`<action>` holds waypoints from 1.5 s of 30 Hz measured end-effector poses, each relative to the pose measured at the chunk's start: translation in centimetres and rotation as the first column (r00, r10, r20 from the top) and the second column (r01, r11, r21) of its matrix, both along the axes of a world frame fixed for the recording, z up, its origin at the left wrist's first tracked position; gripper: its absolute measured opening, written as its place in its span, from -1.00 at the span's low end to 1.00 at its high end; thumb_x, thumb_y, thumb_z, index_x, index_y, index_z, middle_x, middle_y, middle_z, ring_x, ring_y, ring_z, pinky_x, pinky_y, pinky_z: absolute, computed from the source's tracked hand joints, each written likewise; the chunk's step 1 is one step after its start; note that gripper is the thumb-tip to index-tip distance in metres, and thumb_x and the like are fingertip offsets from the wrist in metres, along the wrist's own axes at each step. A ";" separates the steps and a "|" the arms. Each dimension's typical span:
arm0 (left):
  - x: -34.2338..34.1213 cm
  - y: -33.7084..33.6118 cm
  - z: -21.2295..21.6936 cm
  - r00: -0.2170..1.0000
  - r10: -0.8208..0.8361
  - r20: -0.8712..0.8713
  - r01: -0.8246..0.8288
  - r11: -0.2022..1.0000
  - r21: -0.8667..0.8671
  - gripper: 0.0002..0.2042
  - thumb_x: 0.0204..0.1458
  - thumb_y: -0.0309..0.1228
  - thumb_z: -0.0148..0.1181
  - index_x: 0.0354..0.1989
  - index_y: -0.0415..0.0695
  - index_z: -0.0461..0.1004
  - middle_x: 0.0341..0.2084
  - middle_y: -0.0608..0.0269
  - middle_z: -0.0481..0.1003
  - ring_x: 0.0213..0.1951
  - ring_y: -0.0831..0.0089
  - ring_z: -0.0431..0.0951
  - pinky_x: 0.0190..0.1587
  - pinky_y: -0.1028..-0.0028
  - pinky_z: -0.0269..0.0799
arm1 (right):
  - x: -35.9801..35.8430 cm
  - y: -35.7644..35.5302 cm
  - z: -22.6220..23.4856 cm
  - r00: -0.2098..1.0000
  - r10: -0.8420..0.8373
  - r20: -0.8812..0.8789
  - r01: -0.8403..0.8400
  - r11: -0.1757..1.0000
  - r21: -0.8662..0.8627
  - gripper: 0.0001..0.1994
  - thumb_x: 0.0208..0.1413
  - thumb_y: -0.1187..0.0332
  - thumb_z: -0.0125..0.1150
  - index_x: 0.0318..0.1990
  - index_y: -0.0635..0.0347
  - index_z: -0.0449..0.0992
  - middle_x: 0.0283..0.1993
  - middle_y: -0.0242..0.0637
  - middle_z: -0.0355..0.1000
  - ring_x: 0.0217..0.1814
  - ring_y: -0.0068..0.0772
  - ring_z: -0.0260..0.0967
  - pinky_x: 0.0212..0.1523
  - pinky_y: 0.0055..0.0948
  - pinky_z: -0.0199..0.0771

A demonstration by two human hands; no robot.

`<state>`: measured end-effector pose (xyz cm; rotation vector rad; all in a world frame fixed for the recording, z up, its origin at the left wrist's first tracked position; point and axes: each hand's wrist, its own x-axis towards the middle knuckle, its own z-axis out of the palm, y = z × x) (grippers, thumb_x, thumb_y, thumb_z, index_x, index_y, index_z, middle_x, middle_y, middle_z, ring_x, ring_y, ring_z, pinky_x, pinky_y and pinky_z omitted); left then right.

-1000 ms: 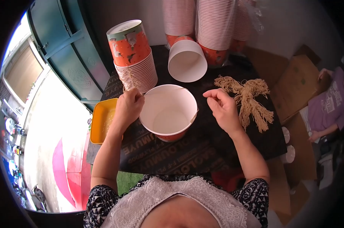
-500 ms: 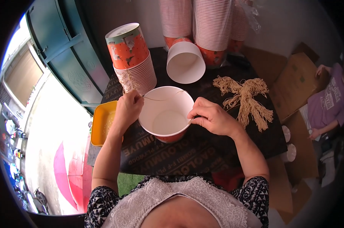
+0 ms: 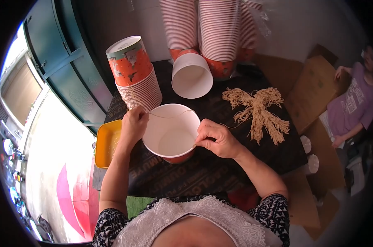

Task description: The recorder is attaching rope handles to paper buckets by threading the ends through pre-cut holes and securing them with stoppers.

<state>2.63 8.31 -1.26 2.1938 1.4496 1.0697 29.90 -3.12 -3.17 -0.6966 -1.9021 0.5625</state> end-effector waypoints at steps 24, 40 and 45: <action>-1.5 -1.6 -0.5 0.946 -0.106 0.307 0.115 0.993 -0.009 -0.66 -0.03 -0.34 0.34 -0.14 -0.25 0.43 -0.29 0.15 0.48 -0.34 0.36 0.53 -0.25 0.38 0.47 | 2.2 2.8 1.1 0.942 -0.259 -0.213 0.232 0.962 -0.142 -0.88 0.20 0.45 0.13 -0.17 0.30 0.49 -0.21 -0.47 0.26 -0.25 -0.72 0.17 -0.23 -0.69 0.22; -1.2 -8.0 1.0 0.929 -0.147 0.340 0.097 0.983 0.159 -0.80 0.05 -0.45 0.24 -0.25 -0.31 0.43 -0.19 0.13 0.42 -0.13 0.35 0.43 -0.04 0.44 0.33 | -0.4 7.4 5.1 0.785 -0.216 0.580 0.400 0.893 -0.208 -0.55 -0.03 0.09 0.29 -0.11 0.29 0.55 -0.16 -0.08 0.53 -0.10 -0.20 0.47 -0.08 -0.29 0.45; -2.2 -8.7 -0.2 0.923 -0.091 0.374 0.063 0.994 0.086 -0.80 0.06 -0.43 0.24 -0.24 -0.30 0.44 -0.20 0.15 0.42 -0.12 0.35 0.43 -0.03 0.43 0.33 | -0.4 8.3 3.3 0.698 -0.307 0.647 0.503 0.853 -0.139 -0.76 -0.03 0.30 0.11 -0.48 0.36 0.51 -0.46 0.09 0.46 -0.39 0.05 0.48 -0.35 -0.10 0.42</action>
